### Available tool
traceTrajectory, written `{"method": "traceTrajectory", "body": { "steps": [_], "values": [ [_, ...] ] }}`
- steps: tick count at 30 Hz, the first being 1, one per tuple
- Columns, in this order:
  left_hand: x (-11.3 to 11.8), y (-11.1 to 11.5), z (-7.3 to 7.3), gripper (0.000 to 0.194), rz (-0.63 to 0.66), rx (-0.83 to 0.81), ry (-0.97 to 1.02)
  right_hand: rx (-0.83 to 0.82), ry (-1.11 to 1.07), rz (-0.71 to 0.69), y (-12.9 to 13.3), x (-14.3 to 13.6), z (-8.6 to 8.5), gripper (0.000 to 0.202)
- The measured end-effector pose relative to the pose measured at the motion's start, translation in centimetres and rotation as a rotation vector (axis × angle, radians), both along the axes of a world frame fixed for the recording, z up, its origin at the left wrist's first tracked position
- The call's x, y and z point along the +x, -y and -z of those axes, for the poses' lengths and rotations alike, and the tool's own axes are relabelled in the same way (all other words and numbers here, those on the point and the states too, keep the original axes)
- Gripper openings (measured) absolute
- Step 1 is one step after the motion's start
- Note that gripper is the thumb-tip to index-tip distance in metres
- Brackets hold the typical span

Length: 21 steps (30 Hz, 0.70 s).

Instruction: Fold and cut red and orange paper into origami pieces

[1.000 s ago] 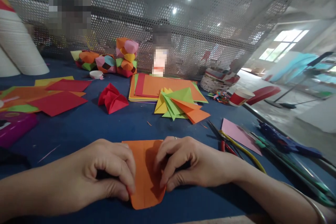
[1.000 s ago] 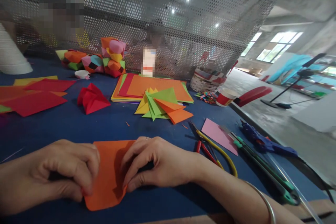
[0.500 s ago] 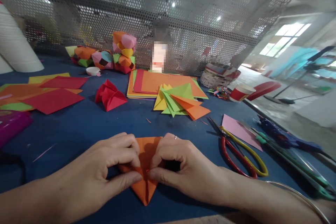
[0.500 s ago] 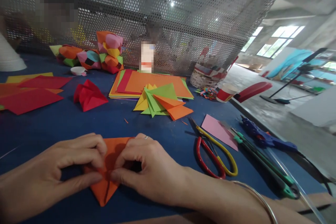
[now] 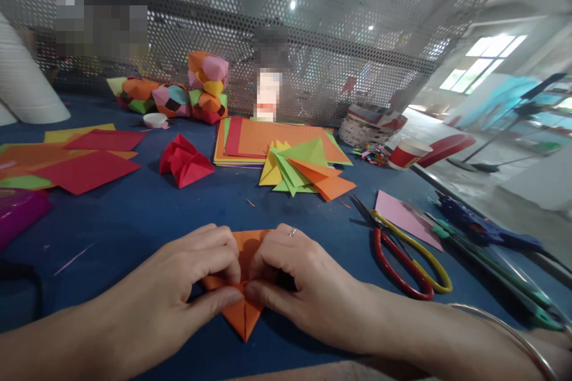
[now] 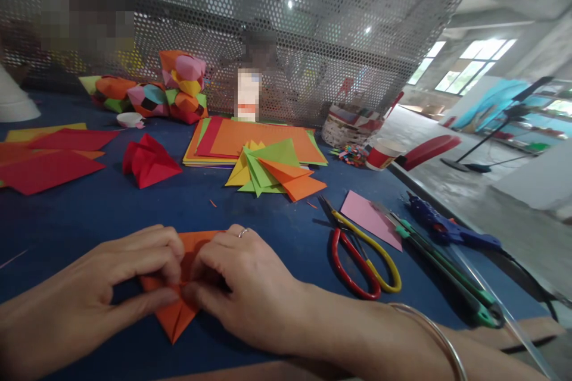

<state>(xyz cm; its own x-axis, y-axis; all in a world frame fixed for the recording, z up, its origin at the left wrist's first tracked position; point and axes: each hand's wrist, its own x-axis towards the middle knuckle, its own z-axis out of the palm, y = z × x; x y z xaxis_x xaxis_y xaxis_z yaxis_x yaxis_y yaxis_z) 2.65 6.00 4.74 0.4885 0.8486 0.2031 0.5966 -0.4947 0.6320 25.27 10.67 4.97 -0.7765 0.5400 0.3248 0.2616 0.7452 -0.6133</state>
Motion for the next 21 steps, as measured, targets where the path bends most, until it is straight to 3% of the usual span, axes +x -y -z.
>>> {"method": "traceTrajectory", "body": {
  "steps": [10, 21],
  "values": [
    [-0.15, 0.37, 0.63, 0.014, 0.028, 0.144, -0.057, -0.021, 0.028, 0.001, 0.07, 0.08, -0.10, 0.017],
    [0.19, 0.59, 0.81, 0.016, -0.001, 0.170, -0.056, -0.004, 0.023, 0.007, 0.12, 0.05, 0.02, 0.020]
  ]
}}
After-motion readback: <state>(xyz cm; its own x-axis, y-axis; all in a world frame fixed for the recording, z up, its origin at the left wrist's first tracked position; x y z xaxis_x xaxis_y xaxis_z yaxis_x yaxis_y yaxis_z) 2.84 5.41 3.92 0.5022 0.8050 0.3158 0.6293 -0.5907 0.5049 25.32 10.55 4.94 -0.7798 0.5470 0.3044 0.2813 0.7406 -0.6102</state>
